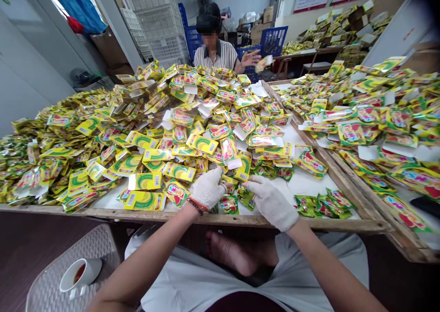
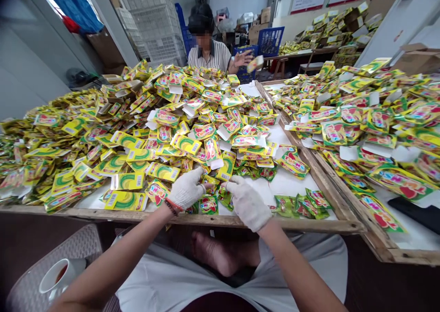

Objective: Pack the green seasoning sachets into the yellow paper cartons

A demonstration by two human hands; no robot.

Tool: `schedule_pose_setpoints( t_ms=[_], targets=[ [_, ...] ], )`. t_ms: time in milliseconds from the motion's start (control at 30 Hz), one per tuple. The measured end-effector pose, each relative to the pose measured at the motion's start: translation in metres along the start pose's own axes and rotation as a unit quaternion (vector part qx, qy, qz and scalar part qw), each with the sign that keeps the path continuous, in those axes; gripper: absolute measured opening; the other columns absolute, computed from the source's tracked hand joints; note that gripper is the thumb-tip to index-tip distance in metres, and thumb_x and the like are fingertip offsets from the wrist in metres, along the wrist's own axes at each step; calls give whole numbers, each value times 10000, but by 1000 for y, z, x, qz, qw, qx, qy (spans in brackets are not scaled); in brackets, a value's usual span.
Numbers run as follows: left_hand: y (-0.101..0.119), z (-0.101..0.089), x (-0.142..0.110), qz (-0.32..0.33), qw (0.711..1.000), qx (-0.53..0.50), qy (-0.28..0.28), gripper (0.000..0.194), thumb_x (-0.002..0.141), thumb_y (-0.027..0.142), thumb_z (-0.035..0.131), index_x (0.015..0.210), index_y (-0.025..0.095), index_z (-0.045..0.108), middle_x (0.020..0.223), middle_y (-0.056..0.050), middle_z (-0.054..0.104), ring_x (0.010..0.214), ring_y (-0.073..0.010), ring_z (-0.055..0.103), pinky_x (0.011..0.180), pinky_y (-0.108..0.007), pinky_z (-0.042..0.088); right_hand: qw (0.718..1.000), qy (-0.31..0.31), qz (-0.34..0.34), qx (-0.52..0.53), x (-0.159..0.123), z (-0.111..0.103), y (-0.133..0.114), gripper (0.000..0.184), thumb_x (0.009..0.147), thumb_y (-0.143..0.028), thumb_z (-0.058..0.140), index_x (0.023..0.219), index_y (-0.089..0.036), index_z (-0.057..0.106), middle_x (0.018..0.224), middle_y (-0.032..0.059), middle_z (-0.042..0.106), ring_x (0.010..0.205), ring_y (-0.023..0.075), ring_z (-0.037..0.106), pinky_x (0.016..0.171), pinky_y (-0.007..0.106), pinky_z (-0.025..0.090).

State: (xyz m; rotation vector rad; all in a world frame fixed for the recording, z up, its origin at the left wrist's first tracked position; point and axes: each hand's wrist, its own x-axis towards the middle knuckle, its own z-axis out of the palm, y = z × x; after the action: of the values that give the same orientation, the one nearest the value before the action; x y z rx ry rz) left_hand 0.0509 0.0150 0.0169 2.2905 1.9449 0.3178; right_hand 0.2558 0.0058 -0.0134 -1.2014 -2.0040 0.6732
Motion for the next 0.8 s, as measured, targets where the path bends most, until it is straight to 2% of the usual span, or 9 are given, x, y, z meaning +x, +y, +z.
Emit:
schedule_pose_setpoints(
  t_ms=[67, 133, 233, 333, 400, 467, 533, 667, 800],
  targets=[
    [8, 8, 2, 7, 1000, -21, -5, 416, 795, 411, 616, 1151, 223, 511, 1037, -75, 649, 947, -241, 613, 750, -292, 429, 996, -45, -24, -76, 5, 10, 3, 298, 737, -60, 464, 875, -180, 699, 1002, 98, 643, 868, 184, 595, 810, 298, 475],
    [11, 12, 1, 15, 999, -45, -2, 471, 798, 357, 620, 1225, 218, 480, 1085, -90, 629, 990, -251, 602, 786, -306, 436, 993, -45, -14, -105, 7, 9, 6, 217, 776, -91, 483, 798, -179, 681, 918, 90, 641, 825, 179, 578, 790, 295, 467],
    [12, 6, -8, 15, 995, -85, 42, 466, 828, 357, 587, 1259, 217, 481, 1141, -107, 580, 1042, -262, 574, 834, -337, 435, 998, 15, 23, -55, 2, 0, 6, 155, 830, -202, 512, 768, -184, 652, 841, 61, 642, 804, 179, 568, 767, 298, 461],
    [17, -2, -22, 60, 970, -232, 44, 505, 826, 411, 599, 1271, 205, 477, 1152, -96, 570, 1009, -228, 574, 856, -326, 441, 996, 29, 76, 26, -5, -6, -3, 157, 843, -285, 512, 802, -190, 630, 766, 26, 640, 727, 167, 562, 685, 282, 455],
    [24, -2, -31, 88, 932, -352, 3, 458, 821, 416, 610, 1210, 190, 522, 1063, -65, 611, 923, -191, 587, 813, -292, 450, 993, 12, 97, 69, -9, -5, -11, 175, 845, -316, 502, 790, -192, 614, 732, 13, 634, 690, 161, 557, 647, 271, 446],
    [31, 1, -36, 79, 909, -408, -17, 319, 827, 418, 605, 1031, 174, 602, 891, -25, 626, 816, -163, 573, 721, -259, 436, 991, 5, 103, 86, -12, -3, -18, 189, 844, -333, 497, 775, -193, 604, 738, 17, 638, 689, 163, 561, 643, 272, 441],
    [36, 6, -39, 48, 909, -413, -16, 273, 830, 432, 595, 845, 160, 610, 736, 7, 578, 710, -136, 523, 627, -241, 390, 990, 20, 112, 79, -15, 1, -23, 203, 846, -344, 489, 769, -193, 600, 746, 24, 644, 698, 170, 565, 657, 282, 440],
    [35, 9, -44, 8, 913, -407, -31, 281, 784, 422, 648, 746, 158, 556, 670, 38, 518, 643, -108, 456, 572, -229, 334, 987, 59, 135, 69, -20, 7, -25, 185, 825, -330, 502, 786, -187, 614, 789, 47, 662, 771, 199, 589, 713, 305, 447],
    [31, 8, -50, -21, 908, -417, -16, 245, 791, 375, 638, 731, 167, 524, 669, 48, 487, 635, -100, 447, 571, -223, 339, 970, 18, 157, 183, -24, 7, -25, 270, 840, -389, 512, 949, -173, 632, 886, 59, 683, 831, 207, 605, 720, 303, 468]
  ],
)
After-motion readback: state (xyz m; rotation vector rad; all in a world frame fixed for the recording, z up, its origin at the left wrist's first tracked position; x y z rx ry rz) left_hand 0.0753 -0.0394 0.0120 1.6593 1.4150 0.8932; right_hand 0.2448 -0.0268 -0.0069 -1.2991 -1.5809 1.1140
